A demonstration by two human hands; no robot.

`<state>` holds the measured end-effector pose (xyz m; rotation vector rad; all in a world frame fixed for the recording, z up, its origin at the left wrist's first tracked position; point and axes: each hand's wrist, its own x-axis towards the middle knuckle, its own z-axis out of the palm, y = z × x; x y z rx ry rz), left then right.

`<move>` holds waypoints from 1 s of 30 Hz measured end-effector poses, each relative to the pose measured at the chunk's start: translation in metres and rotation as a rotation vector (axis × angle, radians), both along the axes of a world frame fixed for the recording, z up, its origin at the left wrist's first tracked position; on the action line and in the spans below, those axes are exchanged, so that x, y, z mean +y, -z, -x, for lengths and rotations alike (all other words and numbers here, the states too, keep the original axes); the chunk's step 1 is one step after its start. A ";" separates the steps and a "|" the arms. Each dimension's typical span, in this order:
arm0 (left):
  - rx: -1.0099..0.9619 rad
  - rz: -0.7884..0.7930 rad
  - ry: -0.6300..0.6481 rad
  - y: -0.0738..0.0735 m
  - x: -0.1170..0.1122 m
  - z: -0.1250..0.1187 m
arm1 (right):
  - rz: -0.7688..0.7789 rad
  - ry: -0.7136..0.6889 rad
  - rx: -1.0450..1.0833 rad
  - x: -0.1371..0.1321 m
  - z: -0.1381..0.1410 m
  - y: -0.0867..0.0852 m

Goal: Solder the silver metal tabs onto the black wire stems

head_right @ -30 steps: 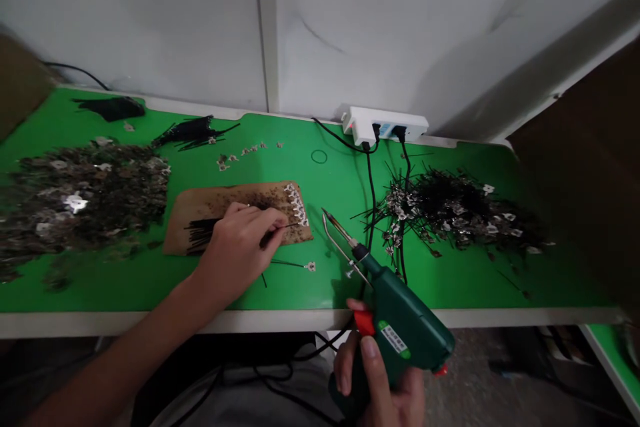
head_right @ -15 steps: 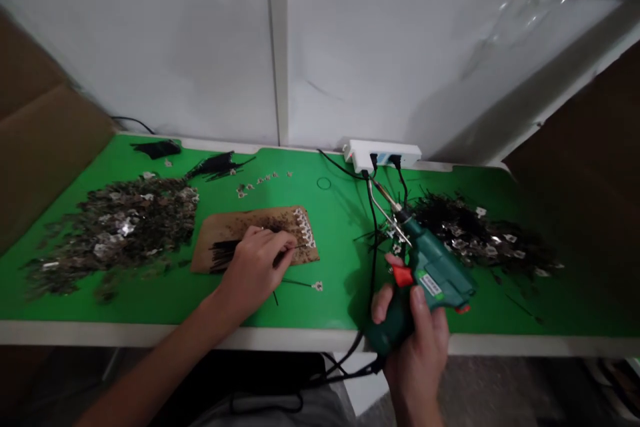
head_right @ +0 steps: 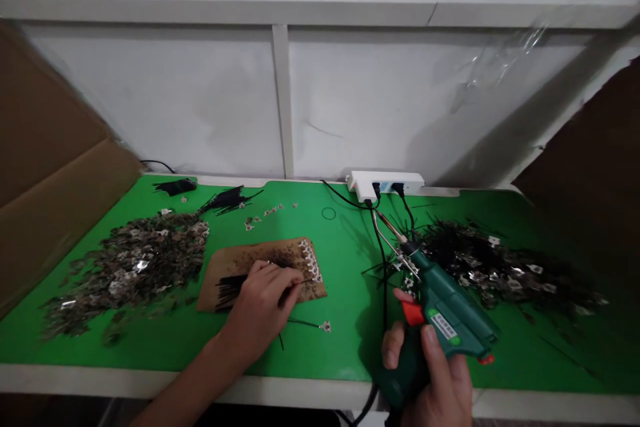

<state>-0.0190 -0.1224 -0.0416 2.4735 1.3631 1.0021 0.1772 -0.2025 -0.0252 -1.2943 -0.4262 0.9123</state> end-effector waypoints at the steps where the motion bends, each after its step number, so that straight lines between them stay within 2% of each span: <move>1: 0.004 -0.001 0.002 0.000 0.000 0.000 | -0.001 -0.003 0.006 0.000 0.001 -0.001; 7: -0.019 -0.031 0.035 -0.003 -0.003 0.003 | -0.074 0.011 -0.011 0.002 0.003 -0.002; 12: -0.065 -0.017 0.098 -0.003 -0.014 0.003 | -0.095 -0.014 -0.029 0.002 0.003 -0.001; 17: 0.005 0.023 0.155 -0.002 -0.029 0.001 | -0.104 -0.019 -0.036 0.002 0.004 -0.001; 20: 0.031 0.003 0.141 -0.009 -0.031 0.004 | -0.108 -0.018 -0.022 0.002 0.004 -0.001; 23: 0.039 -0.034 0.088 -0.022 -0.025 0.017 | -0.096 -0.007 -0.010 0.002 0.003 -0.001; 26: 0.129 -0.043 0.000 -0.033 -0.016 0.042 | -0.079 -0.009 -0.011 0.002 0.003 -0.001; 28: 0.221 -0.005 -0.008 -0.034 -0.013 0.062 | -0.083 -0.020 -0.010 0.001 0.002 -0.002; 30: 0.282 0.044 0.001 -0.028 -0.012 0.080 | -0.091 -0.029 -0.015 0.001 0.002 -0.002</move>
